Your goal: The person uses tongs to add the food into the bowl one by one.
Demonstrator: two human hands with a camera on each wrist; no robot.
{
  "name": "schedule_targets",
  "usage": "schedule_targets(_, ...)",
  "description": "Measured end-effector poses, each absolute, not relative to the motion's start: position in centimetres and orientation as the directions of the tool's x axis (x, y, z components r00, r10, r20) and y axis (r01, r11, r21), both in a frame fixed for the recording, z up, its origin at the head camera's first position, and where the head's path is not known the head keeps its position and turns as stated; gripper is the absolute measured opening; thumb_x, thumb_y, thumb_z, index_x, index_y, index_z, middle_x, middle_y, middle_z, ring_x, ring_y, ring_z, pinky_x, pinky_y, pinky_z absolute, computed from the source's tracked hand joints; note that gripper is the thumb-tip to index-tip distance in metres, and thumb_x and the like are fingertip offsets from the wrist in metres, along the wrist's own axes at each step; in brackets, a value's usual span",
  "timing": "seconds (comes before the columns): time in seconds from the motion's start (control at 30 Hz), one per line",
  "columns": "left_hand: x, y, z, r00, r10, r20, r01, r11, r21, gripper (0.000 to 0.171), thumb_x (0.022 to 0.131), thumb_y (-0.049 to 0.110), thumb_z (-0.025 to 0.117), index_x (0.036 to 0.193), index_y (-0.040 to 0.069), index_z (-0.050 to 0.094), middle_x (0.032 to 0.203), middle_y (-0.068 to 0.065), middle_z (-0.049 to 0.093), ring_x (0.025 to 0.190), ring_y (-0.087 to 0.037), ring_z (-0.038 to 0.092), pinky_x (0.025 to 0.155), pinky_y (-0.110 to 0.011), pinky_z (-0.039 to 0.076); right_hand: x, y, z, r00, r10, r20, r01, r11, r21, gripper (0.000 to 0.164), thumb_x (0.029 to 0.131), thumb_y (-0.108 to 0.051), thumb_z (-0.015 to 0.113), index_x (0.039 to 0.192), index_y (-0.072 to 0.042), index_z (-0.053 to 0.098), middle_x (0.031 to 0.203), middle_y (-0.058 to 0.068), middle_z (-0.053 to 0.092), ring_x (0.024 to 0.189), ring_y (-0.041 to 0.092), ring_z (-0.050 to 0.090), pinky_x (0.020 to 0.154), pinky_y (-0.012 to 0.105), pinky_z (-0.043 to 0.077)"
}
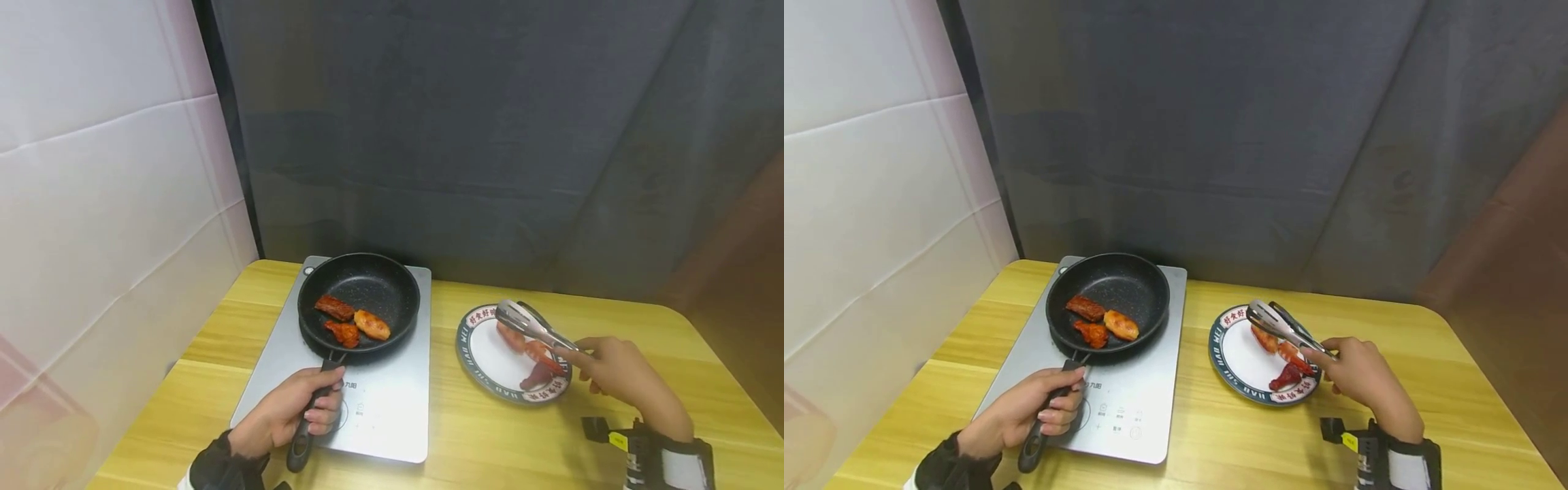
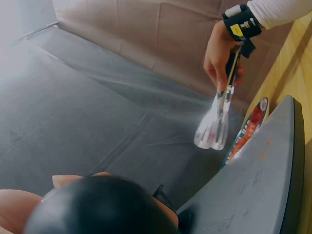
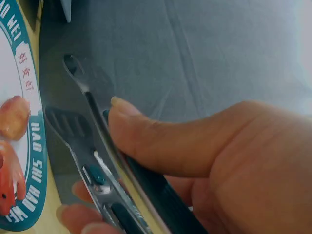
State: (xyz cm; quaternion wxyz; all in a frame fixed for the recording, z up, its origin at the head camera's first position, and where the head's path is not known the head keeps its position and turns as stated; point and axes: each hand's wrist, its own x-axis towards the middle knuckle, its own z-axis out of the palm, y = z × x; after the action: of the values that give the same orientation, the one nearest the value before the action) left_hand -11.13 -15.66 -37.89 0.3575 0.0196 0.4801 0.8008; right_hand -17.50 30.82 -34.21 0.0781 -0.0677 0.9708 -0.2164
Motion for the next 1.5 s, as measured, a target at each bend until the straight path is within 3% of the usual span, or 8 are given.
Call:
schedule_targets(0.27, -11.1, -15.7, -37.9, -0.734, 0.609, -0.300, -0.557, -0.289, 0.778, 0.028, 0.104, 0.025, 0.038, 0.081, 0.009, 0.041, 0.061, 0.007, 0.033, 0.042, 0.000, 0.034, 0.039, -0.015, 0.031, -17.7, 31.9, -35.1, -0.973, -0.135, -0.186, -0.043, 0.901, -0.432, 0.061, 0.095, -0.043, 0.056, 0.115, 0.014, 0.058, 0.065, 0.004, 0.059, 0.049, 0.017, 0.053, 0.046, 0.032, 0.042)
schedule_targets(0.73, -11.2, -15.7, -37.9, -0.730, 0.616, -0.296, -0.560, -0.290, 0.776, 0.029, 0.104, 0.025, 0.037, 0.081, 0.009, 0.040, 0.061, 0.007, 0.032, 0.042, 0.000, 0.033, 0.039, -0.015, 0.031, -18.1, 31.9, -36.0, -0.975, -0.127, -0.185, -0.039, 0.908, -0.417, 0.055, 0.092, -0.042, 0.061, 0.107, 0.010, 0.061, 0.053, 0.002, 0.051, 0.045, 0.016, 0.048, 0.048, 0.031, 0.038)
schedule_targets(0.93, -11.2, -15.6, -38.0, -0.731, 0.617, -0.290, -0.557, -0.294, 0.777, 0.028, 0.104, 0.025, 0.037, 0.081, 0.010, 0.039, 0.061, 0.007, 0.033, 0.043, 0.000, 0.034, 0.039, -0.015, 0.031, -18.1, 31.7, -36.0, -0.966, -0.118, -0.229, -0.004, 0.896, -0.445, 0.060, 0.090, -0.044, 0.062, 0.112, 0.012, 0.057, 0.052, 0.002, 0.049, 0.044, 0.015, 0.045, 0.046, 0.030, 0.037)
schedule_targets(1.3, -11.2, -15.8, -37.8, -0.730, 0.617, -0.293, -0.560, -0.294, 0.775, 0.028, 0.104, 0.025, 0.037, 0.081, 0.010, 0.039, 0.061, 0.007, 0.033, 0.042, 0.000, 0.034, 0.040, -0.015, 0.031, -18.2, 31.3, -36.3, -0.964, -0.134, -0.228, -0.021, 0.898, -0.440, 0.062, 0.088, -0.048, 0.064, 0.113, 0.008, 0.055, 0.064, 0.005, 0.047, 0.049, 0.017, 0.046, 0.045, 0.031, 0.040)
schedule_targets(1.5, -11.2, -15.7, -37.8, -0.726, 0.622, -0.294, -0.562, -0.290, 0.774, 0.029, 0.104, 0.026, 0.037, 0.080, 0.009, 0.039, 0.061, 0.007, 0.032, 0.042, 0.000, 0.033, 0.039, -0.015, 0.031, -18.3, 31.4, -36.4, -0.966, -0.147, -0.214, -0.047, 0.910, -0.411, 0.062, 0.089, -0.048, 0.063, 0.116, 0.008, 0.054, 0.078, 0.013, 0.056, 0.055, 0.020, 0.047, 0.047, 0.033, 0.040)
